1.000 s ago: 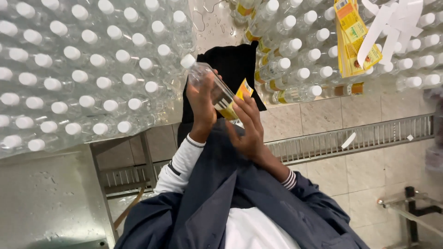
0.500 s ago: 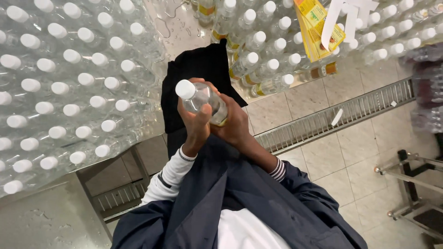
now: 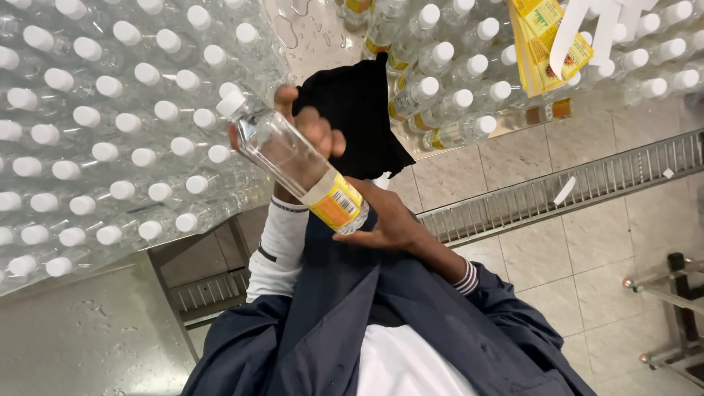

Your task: Manually peeling adhesive labels and applying them to clear plastic water bottles in a production environment.

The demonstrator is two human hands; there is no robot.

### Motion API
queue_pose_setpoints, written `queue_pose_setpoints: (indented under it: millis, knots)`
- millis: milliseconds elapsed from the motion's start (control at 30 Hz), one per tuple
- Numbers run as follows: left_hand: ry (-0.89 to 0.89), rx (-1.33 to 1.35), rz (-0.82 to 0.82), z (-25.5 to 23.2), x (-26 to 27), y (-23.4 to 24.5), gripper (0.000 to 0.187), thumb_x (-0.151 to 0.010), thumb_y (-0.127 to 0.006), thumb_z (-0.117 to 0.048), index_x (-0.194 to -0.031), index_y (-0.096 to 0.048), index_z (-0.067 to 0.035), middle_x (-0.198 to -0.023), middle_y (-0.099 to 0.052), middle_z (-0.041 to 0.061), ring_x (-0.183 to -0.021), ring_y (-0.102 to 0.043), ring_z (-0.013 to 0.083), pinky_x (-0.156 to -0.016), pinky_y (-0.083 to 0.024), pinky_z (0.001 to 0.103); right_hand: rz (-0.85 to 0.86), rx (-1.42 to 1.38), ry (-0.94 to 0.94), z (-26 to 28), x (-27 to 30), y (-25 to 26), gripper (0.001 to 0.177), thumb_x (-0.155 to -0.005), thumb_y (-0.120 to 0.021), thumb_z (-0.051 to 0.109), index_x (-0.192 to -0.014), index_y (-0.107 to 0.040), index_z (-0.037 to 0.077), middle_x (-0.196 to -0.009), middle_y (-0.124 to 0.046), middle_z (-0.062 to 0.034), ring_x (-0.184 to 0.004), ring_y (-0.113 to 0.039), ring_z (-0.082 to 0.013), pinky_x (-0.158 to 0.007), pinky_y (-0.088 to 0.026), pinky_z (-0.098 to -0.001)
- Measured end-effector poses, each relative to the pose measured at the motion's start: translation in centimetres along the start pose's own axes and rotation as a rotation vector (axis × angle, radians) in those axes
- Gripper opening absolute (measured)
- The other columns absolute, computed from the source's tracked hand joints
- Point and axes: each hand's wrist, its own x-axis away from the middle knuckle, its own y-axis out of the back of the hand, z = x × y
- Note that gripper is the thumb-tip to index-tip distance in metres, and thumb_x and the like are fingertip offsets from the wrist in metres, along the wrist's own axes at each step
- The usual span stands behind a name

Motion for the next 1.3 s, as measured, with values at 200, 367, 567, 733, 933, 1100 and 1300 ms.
queue_pose_setpoints:
  millis: [200,367,567,733,933,1100,1300]
  knots:
    - [-0.048,-0.577,-0.918,1.2,-0.1,-1.3,0.1,-0.093,-0.043,-0.089,-0.152,-0.053,-0.009,-0.135,-0.074,0.023,-0.116,-0.08,0.0368,-0.103,-0.065,0.062,-0.47,0.515,0.24,-2.2,-0.7,-0.4,0.072,-0.09,-0.088,0.045,-0.149,-0.071,0.007,-0.113,-0.069,-0.0099,-0.094,-0.075,-0.03,-0.083,-0.064,-0.0423]
    - [-0.063,-0.63,-0.996,2.5,1.2,0.3,0.072,-0.103,-0.054,-0.073,-0.144,-0.053,-0.013,-0.118,-0.068,0.015,-0.1,-0.077,0.0301,-0.081,-0.074,0.05,-0.495,0.494,0.232,-3.0,-0.1,0.5,0.071,-0.082,-0.095,0.031,-0.147,-0.073,0.011,-0.115,-0.069,-0.0101,-0.093,-0.076,-0.0322,-0.081,-0.065,-0.0445]
    - [-0.035,-0.875,-1.096,5.0,-0.6,-0.4,0.073,-0.104,-0.056,-0.07,-0.149,-0.048,-0.013,-0.118,-0.068,0.015,-0.101,-0.076,0.0297,-0.079,-0.073,0.047,-0.308,0.249,0.062,-0.2,-0.6,2.4,0.108,-0.078,-0.101,0.038,-0.164,-0.046,0.002,-0.147,-0.056,-0.0318,-0.13,-0.064,-0.0544,-0.109,-0.053,-0.0639]
    - [0.074,-0.841,-1.013,7.4,-0.6,-0.5,0.079,-0.099,-0.062,-0.071,-0.148,-0.049,-0.011,-0.111,-0.069,0.017,-0.094,-0.078,0.0274,-0.078,-0.074,0.043,-0.233,0.083,-0.165,0.1,-1.2,4.0,0.094,-0.1,-0.078,0.05,-0.171,-0.037,0.006,-0.148,-0.058,-0.0387,-0.135,-0.058,-0.0592,-0.111,-0.048,-0.0662]
    - [0.182,-0.767,-0.836,9.4,-0.1,2.6,0.09,-0.092,-0.07,-0.071,-0.149,-0.046,-0.005,-0.105,-0.067,0.026,-0.087,-0.077,0.0354,-0.072,-0.073,0.05,-0.071,-0.094,-0.09,-4.5,2.4,7.4,0.1,-0.096,-0.087,0.031,-0.174,-0.03,0.003,-0.168,-0.046,-0.0282,-0.155,-0.044,-0.0371,-0.127,-0.035,-0.0527]
    - [0.119,-1.115,-0.678,13.0,3.1,2.6,0.099,-0.086,-0.083,-0.063,-0.146,-0.043,0.004,-0.105,-0.07,0.031,-0.091,-0.079,0.0363,-0.078,-0.069,0.049,-0.083,0.043,-0.139,-6.5,3.2,7.5,0.102,-0.083,-0.099,0.033,-0.164,-0.043,0.007,-0.156,-0.055,-0.0253,-0.149,-0.053,-0.0416,-0.126,-0.041,-0.0538]
    - [0.544,-1.351,-0.194,18.1,2.9,0.3,0.091,-0.086,-0.094,-0.04,-0.155,-0.052,0.003,-0.145,-0.062,0.024,-0.142,-0.057,0.0455,-0.126,-0.036,0.059,-0.548,0.065,-0.541,-11.9,11.6,9.0,0.087,-0.075,-0.097,0.034,-0.149,-0.058,0.012,-0.134,-0.072,-0.02,-0.131,-0.067,-0.0416,-0.113,-0.053,-0.0504]
